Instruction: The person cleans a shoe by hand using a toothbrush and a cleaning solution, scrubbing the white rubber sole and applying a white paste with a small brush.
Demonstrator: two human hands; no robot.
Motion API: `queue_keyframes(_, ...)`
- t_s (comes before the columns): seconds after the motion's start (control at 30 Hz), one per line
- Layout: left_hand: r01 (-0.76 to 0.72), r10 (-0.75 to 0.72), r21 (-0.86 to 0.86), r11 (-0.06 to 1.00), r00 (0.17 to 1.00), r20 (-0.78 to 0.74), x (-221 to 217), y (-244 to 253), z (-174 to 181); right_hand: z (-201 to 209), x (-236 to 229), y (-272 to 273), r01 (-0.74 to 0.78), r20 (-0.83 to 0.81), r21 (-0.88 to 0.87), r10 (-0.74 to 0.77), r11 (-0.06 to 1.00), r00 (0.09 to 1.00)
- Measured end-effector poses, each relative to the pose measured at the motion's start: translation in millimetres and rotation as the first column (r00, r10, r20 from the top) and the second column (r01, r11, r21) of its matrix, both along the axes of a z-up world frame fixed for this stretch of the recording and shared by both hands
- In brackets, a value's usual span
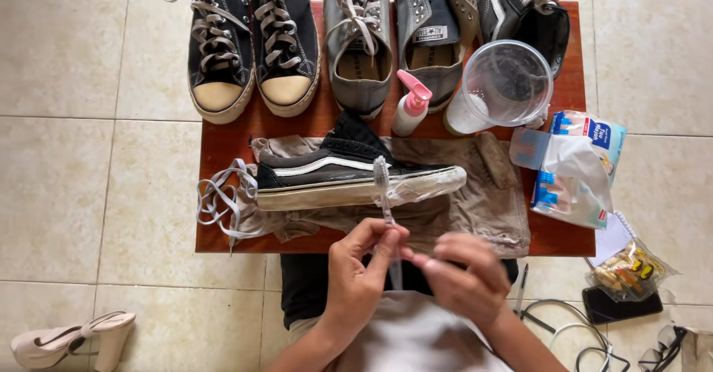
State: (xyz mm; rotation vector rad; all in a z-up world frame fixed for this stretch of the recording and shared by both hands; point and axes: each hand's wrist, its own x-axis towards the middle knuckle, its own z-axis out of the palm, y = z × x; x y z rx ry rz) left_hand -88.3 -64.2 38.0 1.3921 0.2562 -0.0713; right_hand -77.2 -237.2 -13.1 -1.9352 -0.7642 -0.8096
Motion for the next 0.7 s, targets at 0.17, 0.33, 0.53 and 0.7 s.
queue_keyframes(0.17,0.054,-0.053,0.273,0.960,0.999,-0.013,-13,11,-15,-11,54,-33,0.155,-0.094,-0.211,-0.177,0.965,0.980)
queue_keyframes(0.33,-0.015,-0.039,0.571,0.821,0.996,0.083,-19,7,-32,0,94,-32,-0.062,-0.294,-0.260,-0.018,0.964,0.956)
queue_keyframes(0.53,-0.119,0.022,0.659,0.743,0.988,0.154,-27,0,-31,-21,89,-32,-0.105,-0.331,-0.100,0.066,0.990,0.941)
queue_keyframes(0.7,-0.188,0.045,0.738,0.648,0.977,0.210,-49,-17,-40,-34,63,-31,-0.134,-0.231,0.009,0.133,0.991,0.964)
